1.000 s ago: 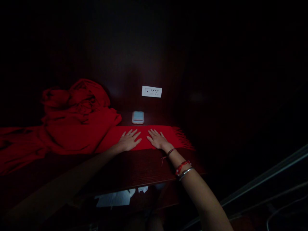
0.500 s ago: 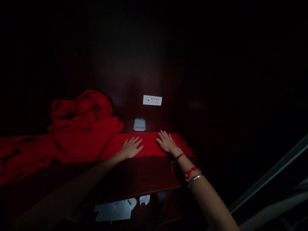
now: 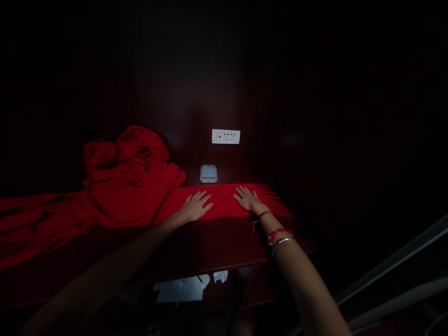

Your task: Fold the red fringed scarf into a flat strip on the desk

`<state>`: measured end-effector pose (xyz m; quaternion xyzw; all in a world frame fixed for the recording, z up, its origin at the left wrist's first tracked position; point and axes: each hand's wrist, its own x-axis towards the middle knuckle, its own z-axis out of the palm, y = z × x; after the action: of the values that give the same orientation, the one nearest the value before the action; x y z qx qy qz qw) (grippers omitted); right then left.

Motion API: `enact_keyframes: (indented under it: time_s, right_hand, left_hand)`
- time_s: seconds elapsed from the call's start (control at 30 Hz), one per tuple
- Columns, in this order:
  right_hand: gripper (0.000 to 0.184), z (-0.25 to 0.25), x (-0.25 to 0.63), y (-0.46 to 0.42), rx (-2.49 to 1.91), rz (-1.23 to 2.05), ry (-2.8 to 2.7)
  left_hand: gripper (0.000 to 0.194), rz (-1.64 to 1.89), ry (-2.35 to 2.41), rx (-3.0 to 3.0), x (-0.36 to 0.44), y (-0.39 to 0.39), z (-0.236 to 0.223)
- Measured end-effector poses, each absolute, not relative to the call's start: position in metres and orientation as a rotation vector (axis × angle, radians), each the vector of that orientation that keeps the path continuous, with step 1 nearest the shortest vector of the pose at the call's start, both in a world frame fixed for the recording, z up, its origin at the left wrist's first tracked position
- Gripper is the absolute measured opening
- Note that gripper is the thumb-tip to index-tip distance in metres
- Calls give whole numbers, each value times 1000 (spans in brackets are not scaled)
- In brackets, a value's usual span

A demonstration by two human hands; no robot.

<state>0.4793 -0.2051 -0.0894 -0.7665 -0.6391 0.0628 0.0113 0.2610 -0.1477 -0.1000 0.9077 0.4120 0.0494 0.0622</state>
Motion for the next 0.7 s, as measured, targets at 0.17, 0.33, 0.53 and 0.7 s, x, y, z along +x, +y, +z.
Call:
enact_keyframes:
  time_s: [0.17, 0.33, 0.53, 0.7]
  right_hand:
    - [65, -72, 447, -201, -2210, 88, -2033]
    - [69, -76, 390, -200, -1997, 174, -2249]
    - [65, -95, 391, -210, -2001, 160, -2322]
    - [65, -96, 407, -213, -2022, 124, -2288]
  left_hand:
    - [58, 169, 1325, 2789, 224, -140, -89]
    - [56, 135, 1257, 2849, 190, -134, -98]
    - [56, -19, 1242, 2796, 186, -139, -96]
    - [54, 50, 1202, 2871, 187, -137, -99]
